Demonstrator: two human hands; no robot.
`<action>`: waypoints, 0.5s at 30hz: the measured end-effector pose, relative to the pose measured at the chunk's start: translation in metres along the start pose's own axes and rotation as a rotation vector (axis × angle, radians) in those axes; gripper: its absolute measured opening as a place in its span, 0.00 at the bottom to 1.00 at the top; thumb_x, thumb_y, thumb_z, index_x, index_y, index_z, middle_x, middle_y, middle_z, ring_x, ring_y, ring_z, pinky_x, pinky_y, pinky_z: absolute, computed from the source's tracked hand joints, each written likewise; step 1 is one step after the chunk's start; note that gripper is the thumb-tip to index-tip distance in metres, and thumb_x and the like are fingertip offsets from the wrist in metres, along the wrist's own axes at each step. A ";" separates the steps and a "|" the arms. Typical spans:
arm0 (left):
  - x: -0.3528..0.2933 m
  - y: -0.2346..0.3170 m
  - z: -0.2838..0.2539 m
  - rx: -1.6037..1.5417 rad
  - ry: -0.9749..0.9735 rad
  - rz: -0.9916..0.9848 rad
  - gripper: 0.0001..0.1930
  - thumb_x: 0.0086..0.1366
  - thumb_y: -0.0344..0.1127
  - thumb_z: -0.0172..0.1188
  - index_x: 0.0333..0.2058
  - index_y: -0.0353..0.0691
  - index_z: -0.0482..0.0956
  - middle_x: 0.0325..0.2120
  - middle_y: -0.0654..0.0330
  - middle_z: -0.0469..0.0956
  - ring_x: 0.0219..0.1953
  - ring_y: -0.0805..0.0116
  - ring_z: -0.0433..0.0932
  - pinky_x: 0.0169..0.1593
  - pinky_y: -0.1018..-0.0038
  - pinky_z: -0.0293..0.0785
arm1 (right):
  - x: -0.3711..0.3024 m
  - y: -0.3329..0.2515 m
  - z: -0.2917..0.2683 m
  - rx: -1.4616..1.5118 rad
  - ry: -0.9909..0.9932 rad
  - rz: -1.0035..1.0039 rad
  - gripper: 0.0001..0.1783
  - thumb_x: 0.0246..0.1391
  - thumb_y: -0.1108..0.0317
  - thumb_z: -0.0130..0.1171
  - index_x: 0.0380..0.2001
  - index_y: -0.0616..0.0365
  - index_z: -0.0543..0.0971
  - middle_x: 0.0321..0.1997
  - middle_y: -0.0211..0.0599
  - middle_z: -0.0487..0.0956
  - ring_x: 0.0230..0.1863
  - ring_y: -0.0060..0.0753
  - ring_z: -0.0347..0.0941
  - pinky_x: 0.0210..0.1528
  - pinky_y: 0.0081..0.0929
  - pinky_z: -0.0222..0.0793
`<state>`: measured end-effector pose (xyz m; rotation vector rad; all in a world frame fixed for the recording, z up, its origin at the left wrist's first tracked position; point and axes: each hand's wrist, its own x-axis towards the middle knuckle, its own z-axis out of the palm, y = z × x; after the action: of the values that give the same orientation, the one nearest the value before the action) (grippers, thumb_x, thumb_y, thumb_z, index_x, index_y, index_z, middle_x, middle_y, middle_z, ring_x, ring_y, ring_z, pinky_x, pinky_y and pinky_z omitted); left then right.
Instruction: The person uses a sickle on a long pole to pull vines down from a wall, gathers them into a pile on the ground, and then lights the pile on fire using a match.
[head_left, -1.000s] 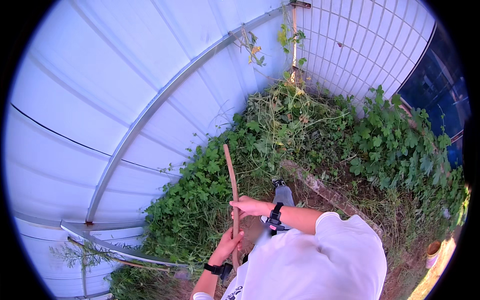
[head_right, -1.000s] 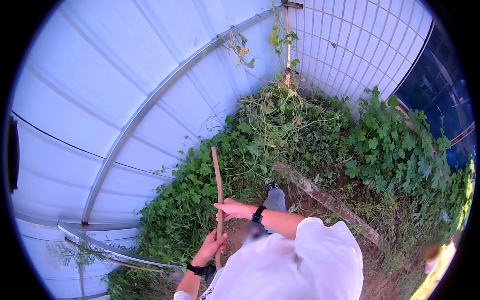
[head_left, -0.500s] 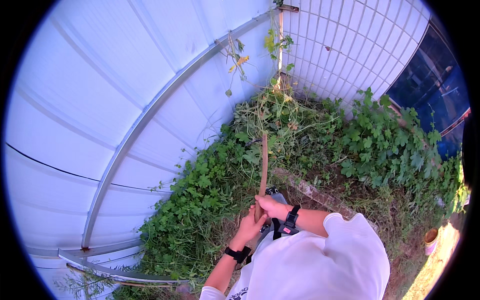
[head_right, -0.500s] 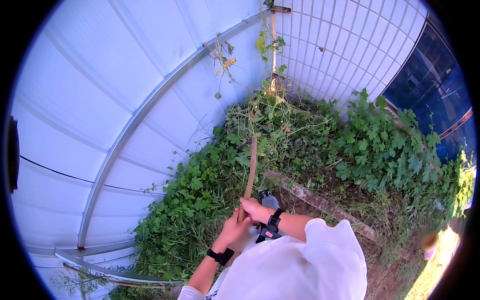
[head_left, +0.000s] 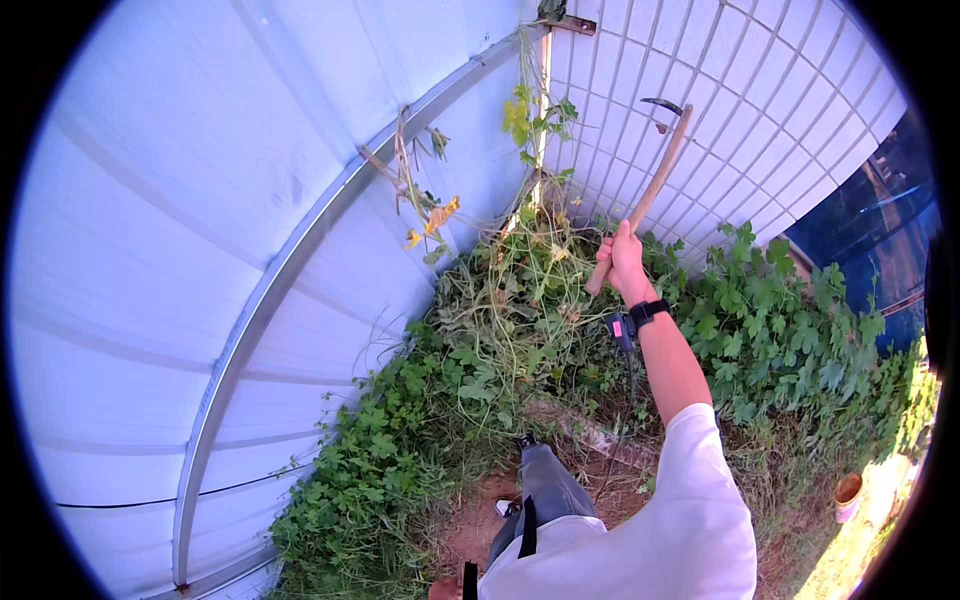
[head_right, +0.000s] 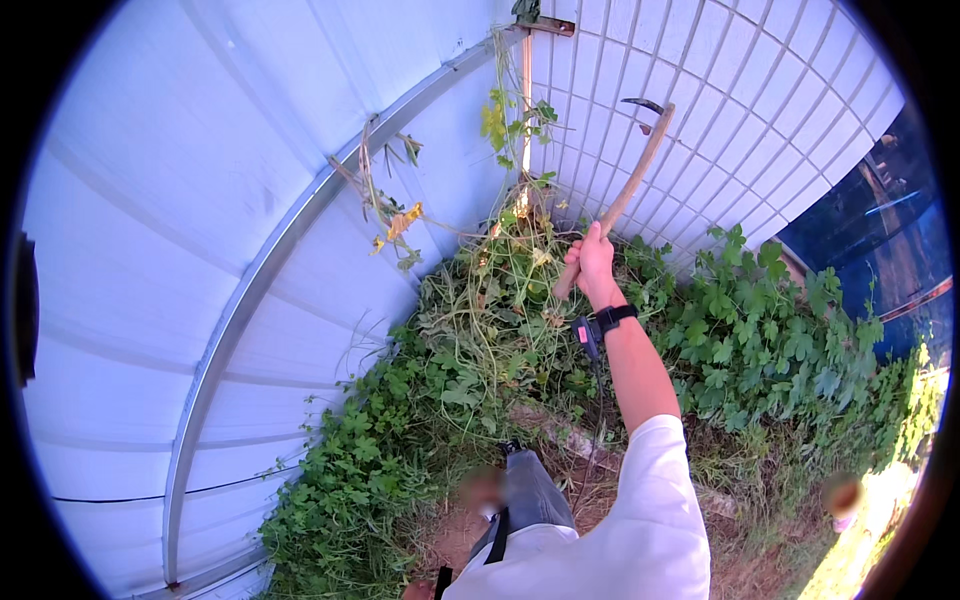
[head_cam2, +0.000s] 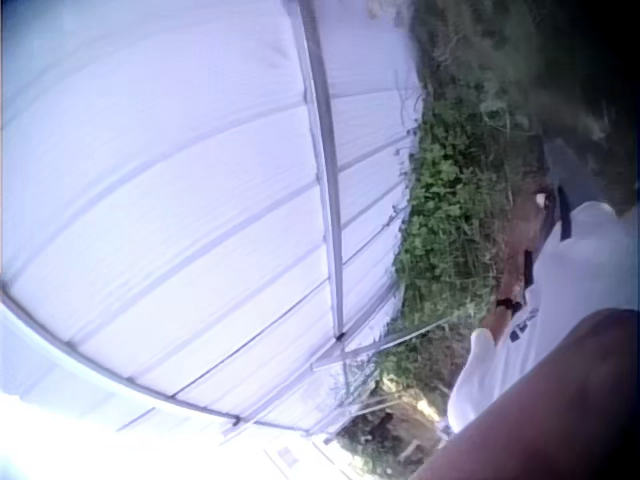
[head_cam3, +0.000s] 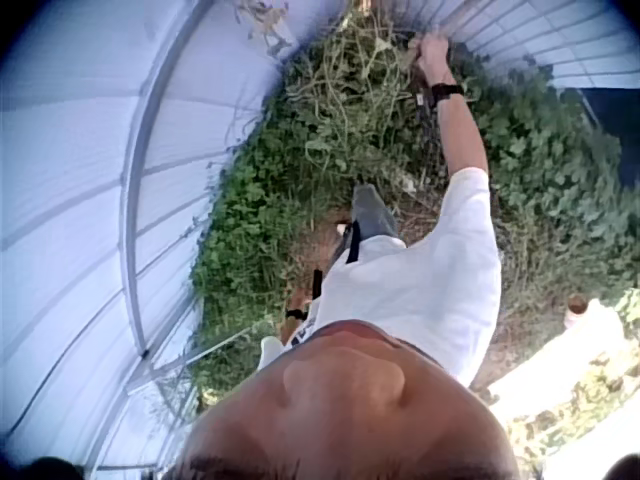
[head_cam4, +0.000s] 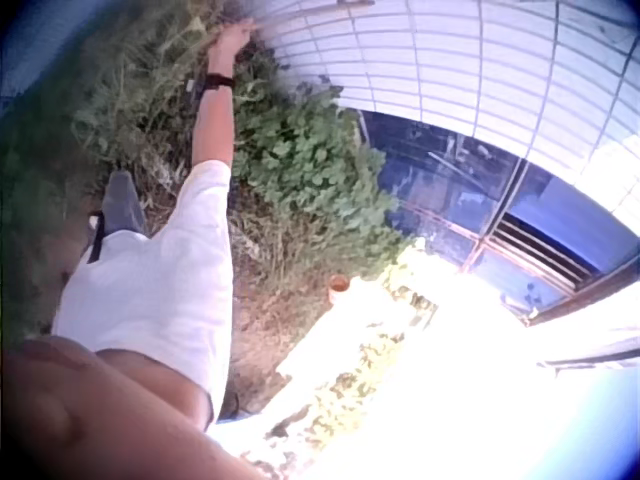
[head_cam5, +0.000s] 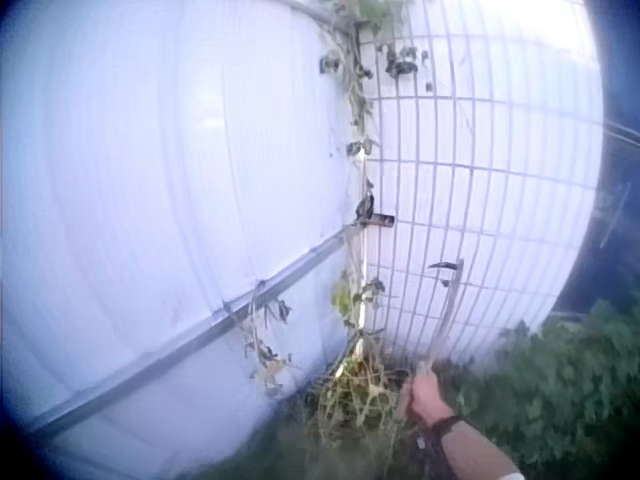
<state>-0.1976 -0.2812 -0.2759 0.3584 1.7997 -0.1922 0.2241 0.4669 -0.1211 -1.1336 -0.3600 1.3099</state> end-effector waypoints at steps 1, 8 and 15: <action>-0.006 0.023 0.003 -0.081 0.033 0.038 0.21 0.66 0.53 0.50 0.44 0.43 0.77 0.27 0.51 0.81 0.32 0.55 0.82 0.37 0.61 0.77 | 0.020 -0.010 0.023 0.048 -0.009 -0.008 0.19 0.68 0.53 0.41 0.31 0.57 0.60 0.23 0.30 0.61 0.17 0.21 0.55 0.17 0.22 0.59; -0.015 0.110 0.013 -0.116 0.199 0.369 0.20 0.66 0.52 0.50 0.45 0.42 0.77 0.28 0.52 0.82 0.30 0.60 0.82 0.35 0.65 0.77 | 0.070 -0.039 0.108 0.142 -0.233 0.307 0.17 0.68 0.56 0.43 0.29 0.56 0.59 0.22 0.27 0.58 0.16 0.17 0.51 0.13 0.16 0.52; -0.032 0.159 -0.003 -0.274 0.140 0.557 0.18 0.69 0.47 0.50 0.45 0.38 0.77 0.29 0.54 0.82 0.28 0.68 0.81 0.33 0.72 0.76 | -0.005 -0.049 0.079 0.101 -0.356 0.535 0.18 0.65 0.54 0.48 0.29 0.54 0.59 0.20 0.23 0.56 0.14 0.14 0.50 0.10 0.12 0.48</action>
<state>-0.1391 -0.1351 -0.2350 0.6697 1.7620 0.4748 0.1900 0.5050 -0.0436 -0.9394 -0.2507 1.9900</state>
